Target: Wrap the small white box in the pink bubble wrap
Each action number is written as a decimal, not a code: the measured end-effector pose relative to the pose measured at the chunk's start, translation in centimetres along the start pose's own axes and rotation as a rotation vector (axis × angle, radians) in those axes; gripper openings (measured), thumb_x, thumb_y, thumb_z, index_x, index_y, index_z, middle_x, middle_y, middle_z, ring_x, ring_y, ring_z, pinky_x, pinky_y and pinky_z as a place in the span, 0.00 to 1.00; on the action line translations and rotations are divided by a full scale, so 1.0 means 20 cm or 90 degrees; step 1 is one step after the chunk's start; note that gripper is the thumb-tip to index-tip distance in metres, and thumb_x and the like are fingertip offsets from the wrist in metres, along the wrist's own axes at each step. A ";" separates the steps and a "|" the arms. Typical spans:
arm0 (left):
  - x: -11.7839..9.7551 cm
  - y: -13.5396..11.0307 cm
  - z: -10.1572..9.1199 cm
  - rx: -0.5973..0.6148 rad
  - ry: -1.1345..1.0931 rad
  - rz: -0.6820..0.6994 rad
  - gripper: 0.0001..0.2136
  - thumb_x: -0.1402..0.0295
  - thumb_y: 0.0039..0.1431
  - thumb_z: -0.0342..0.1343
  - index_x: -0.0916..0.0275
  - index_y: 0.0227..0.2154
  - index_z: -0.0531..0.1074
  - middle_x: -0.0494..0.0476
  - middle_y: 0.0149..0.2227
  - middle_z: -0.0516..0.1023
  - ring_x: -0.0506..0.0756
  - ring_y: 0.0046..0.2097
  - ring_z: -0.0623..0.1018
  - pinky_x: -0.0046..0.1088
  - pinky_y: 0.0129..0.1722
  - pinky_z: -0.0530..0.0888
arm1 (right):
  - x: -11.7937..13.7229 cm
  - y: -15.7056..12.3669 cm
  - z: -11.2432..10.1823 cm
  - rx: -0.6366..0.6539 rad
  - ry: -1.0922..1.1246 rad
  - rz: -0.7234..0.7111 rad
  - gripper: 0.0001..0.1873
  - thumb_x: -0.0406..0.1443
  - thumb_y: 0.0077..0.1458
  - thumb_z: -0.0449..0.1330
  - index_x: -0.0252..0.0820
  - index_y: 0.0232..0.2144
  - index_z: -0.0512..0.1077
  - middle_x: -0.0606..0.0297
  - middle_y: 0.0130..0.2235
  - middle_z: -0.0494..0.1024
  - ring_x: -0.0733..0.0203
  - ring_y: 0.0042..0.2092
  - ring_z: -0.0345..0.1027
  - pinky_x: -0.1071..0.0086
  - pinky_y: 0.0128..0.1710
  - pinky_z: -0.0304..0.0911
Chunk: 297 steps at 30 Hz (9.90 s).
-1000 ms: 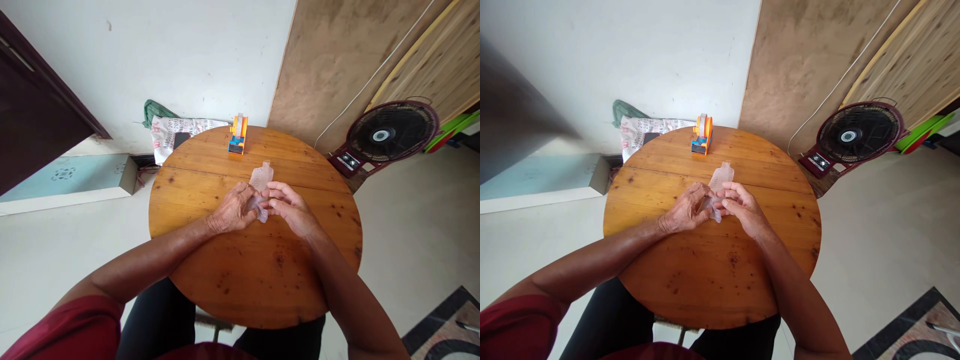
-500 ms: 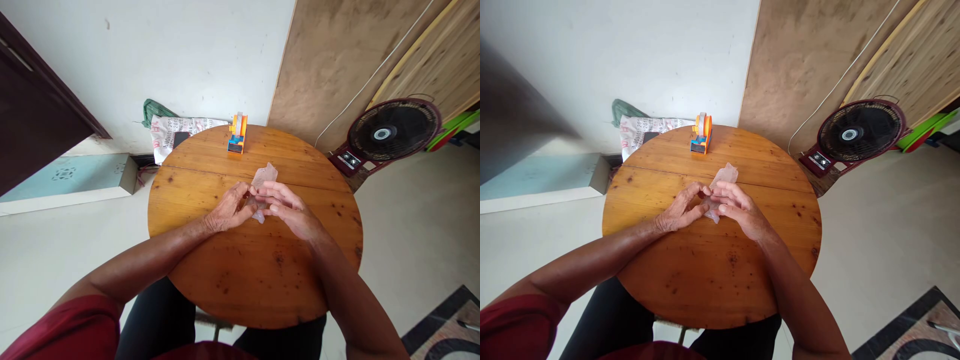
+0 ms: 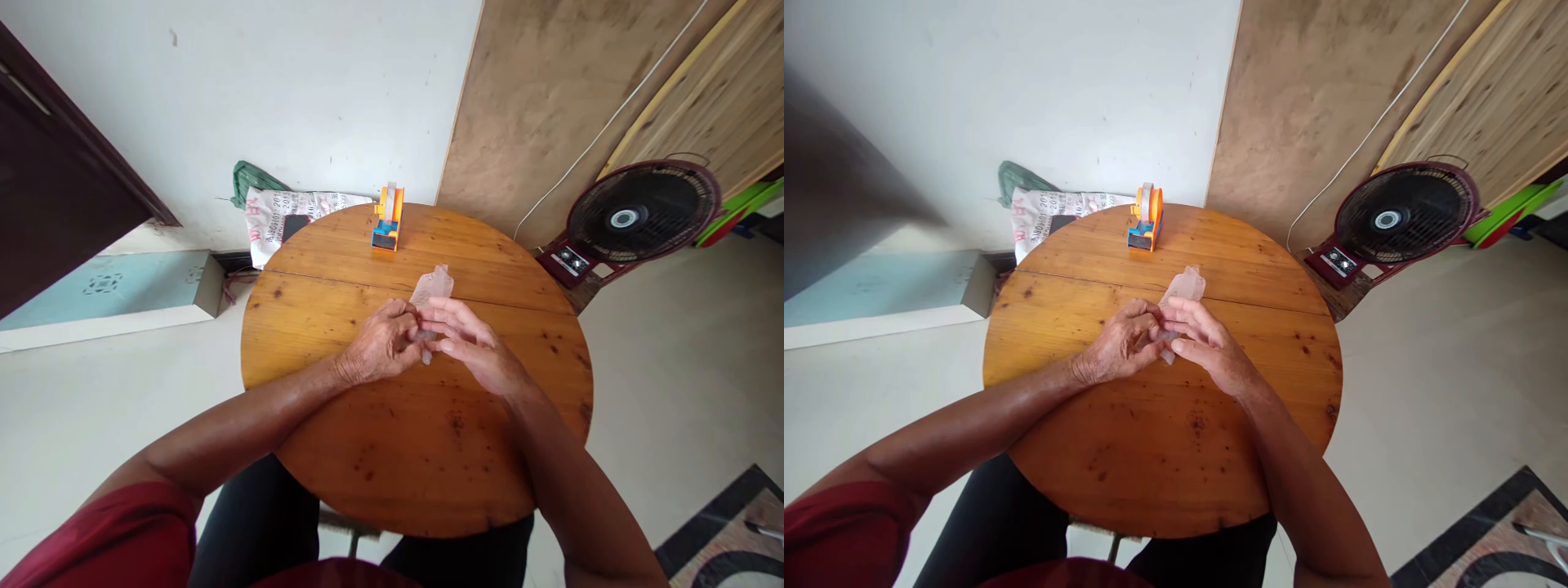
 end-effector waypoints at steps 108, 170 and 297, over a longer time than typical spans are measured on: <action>0.00 -0.01 0.04 0.112 0.070 0.041 0.04 0.73 0.54 0.53 0.59 0.28 0.62 0.58 0.40 0.77 0.57 0.45 0.76 0.36 0.50 0.71 | -0.17 0.32 -0.18 -0.367 -0.220 0.097 0.24 0.38 0.39 0.64 0.40 0.43 0.75 0.75 0.22 0.68 0.68 0.23 0.56 0.73 0.22 0.53; 0.03 -0.04 0.02 -0.029 0.111 -0.089 0.19 0.68 0.48 0.60 0.61 0.45 0.67 0.62 0.49 0.70 0.61 0.51 0.72 0.39 0.50 0.72 | -0.01 -0.04 0.11 -0.171 -0.452 -0.129 0.07 0.34 0.55 0.57 0.47 0.36 0.74 0.64 0.50 0.79 0.55 0.52 0.73 0.61 0.54 0.65; 0.04 -0.04 0.06 0.333 -0.673 -0.482 0.21 0.68 0.39 0.67 0.65 0.40 0.73 0.54 0.32 0.76 0.53 0.32 0.76 0.29 0.30 0.76 | 0.02 -0.03 0.02 -0.341 -0.404 -0.167 0.07 0.39 0.55 0.59 0.44 0.31 0.76 0.62 0.38 0.81 0.55 0.43 0.74 0.61 0.48 0.67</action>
Point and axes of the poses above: each hand's wrist, its own y-axis towards the middle knuckle, its own z-axis out of the palm, x = y × z, the point moved 4 cm from there along y, towards the middle knuckle
